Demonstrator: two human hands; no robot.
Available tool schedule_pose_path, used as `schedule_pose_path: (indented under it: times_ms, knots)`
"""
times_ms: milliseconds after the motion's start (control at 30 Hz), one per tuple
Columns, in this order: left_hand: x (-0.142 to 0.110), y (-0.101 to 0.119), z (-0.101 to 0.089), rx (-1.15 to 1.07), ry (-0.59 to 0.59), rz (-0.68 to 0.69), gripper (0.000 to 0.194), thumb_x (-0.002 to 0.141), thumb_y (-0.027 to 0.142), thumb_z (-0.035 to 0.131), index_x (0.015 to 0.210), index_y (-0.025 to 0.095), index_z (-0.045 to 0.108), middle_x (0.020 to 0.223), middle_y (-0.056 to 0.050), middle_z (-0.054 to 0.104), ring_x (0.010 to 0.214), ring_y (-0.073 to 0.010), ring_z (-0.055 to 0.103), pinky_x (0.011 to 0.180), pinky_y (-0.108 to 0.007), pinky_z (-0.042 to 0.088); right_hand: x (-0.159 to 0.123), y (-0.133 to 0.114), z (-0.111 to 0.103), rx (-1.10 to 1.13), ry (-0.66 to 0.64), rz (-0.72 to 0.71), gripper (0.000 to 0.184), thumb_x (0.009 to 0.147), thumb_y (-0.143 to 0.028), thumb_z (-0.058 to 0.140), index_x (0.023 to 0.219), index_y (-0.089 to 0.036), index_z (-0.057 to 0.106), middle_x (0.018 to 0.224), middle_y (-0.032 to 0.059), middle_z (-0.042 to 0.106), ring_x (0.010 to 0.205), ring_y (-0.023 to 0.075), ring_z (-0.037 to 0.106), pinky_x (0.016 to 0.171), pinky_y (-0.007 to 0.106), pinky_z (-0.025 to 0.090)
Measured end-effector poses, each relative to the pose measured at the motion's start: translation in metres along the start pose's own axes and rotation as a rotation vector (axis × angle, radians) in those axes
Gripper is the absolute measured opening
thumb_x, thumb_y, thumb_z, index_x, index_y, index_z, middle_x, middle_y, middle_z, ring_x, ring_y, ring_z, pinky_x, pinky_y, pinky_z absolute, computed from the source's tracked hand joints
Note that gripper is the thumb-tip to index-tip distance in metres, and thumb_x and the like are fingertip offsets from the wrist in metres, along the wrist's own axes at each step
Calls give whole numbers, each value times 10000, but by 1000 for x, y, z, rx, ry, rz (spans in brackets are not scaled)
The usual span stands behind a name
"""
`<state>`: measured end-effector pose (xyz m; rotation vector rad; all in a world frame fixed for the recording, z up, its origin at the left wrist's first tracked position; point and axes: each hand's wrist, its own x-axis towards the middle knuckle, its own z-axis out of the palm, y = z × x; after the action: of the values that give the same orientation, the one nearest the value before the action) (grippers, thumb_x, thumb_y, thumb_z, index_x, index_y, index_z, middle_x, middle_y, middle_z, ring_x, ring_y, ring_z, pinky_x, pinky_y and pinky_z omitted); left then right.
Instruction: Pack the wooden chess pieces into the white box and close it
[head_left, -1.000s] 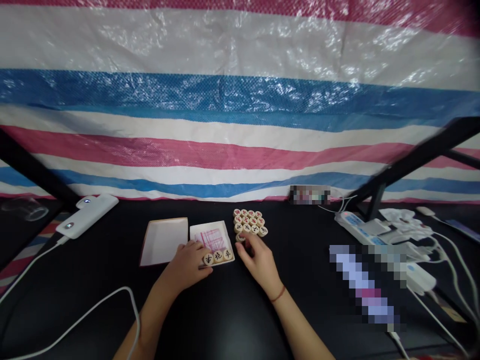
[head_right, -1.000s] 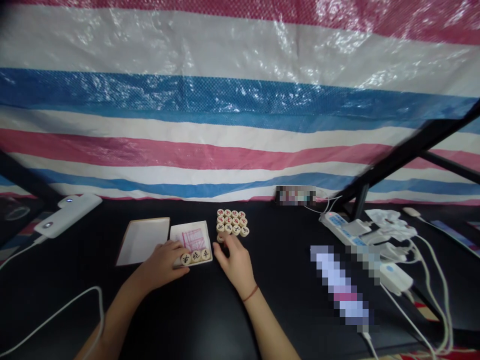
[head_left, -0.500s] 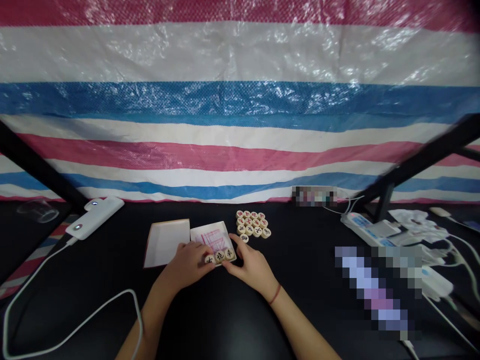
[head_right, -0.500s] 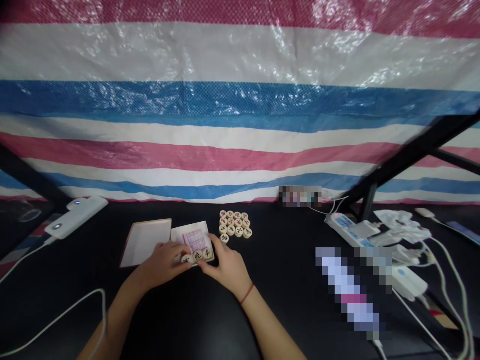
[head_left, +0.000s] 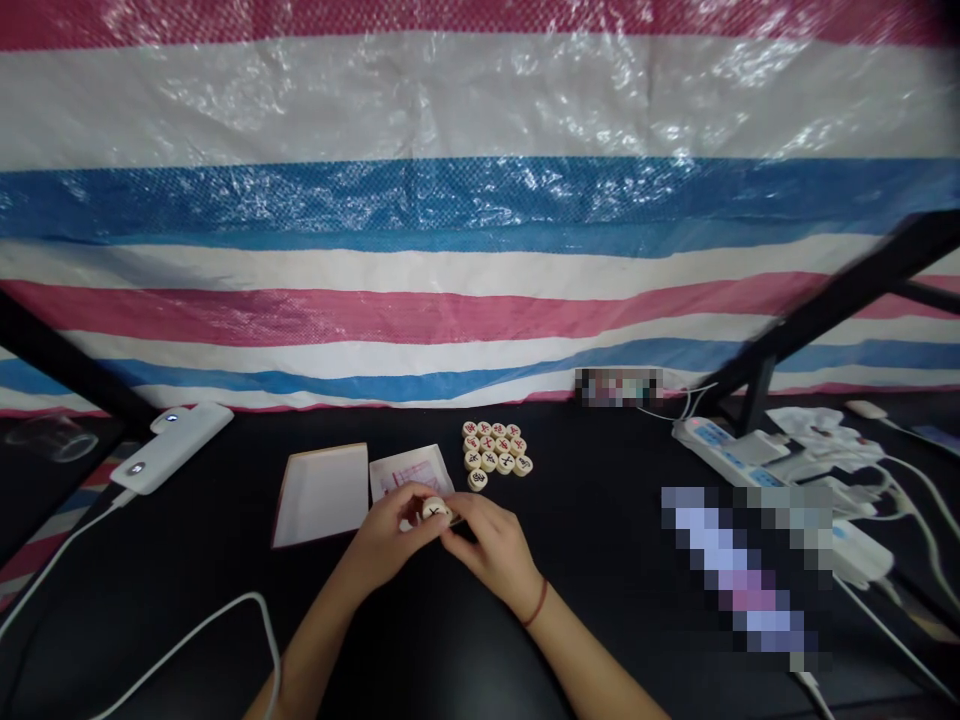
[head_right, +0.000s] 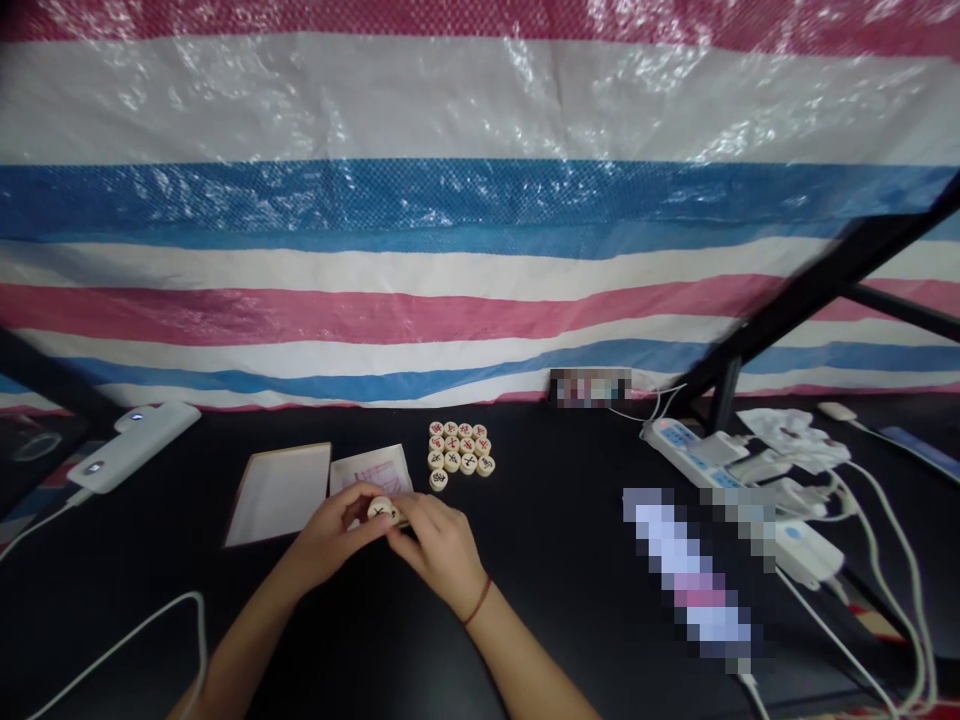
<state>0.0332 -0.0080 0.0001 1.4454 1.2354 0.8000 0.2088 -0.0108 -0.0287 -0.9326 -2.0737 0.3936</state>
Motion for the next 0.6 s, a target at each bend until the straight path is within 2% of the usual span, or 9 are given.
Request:
schedule_pose_path:
  times_ms: [100,200,367,467,600]
  knots:
    - [4,-7,7,-202,75,-43,293,734,423,660,891,180,617,878,-38,693,872,-196,654,809,-312,505,1,9,-12,-21,65,65,213,889,-239,558,1094,-212,611,990,67,700,896,179,668,793,291,549]
    - [8,-12,6,-265,233,-88,383,692,440,701,960,177,625,923,-43,697,864,-202,667,810,-330,522,1,27,-31,-78,105,205,221,850,-227,566,1057,-207,640,1030,78,681,903,193,657,768,301,553]
    - [13,-18,-2,-229,412,-106,429,660,467,712,969,176,650,968,-47,690,846,-193,662,773,-315,533,-3,55,-53,-150,-60,299,256,811,-211,547,1039,-203,664,988,59,682,684,146,627,657,276,529]
    - [14,-22,-4,-267,449,-118,499,635,465,738,1033,181,639,1029,-51,681,918,-203,663,784,-302,537,-6,61,-53,-179,-111,347,228,804,-215,550,1004,-196,659,943,47,694,664,144,616,636,263,500]
    - [13,-19,-4,-256,390,-127,537,659,467,721,1101,180,619,991,-44,688,848,-195,680,740,-299,545,-7,63,-50,-229,-186,392,139,801,-244,571,916,-206,638,886,26,691,652,147,603,616,256,461]
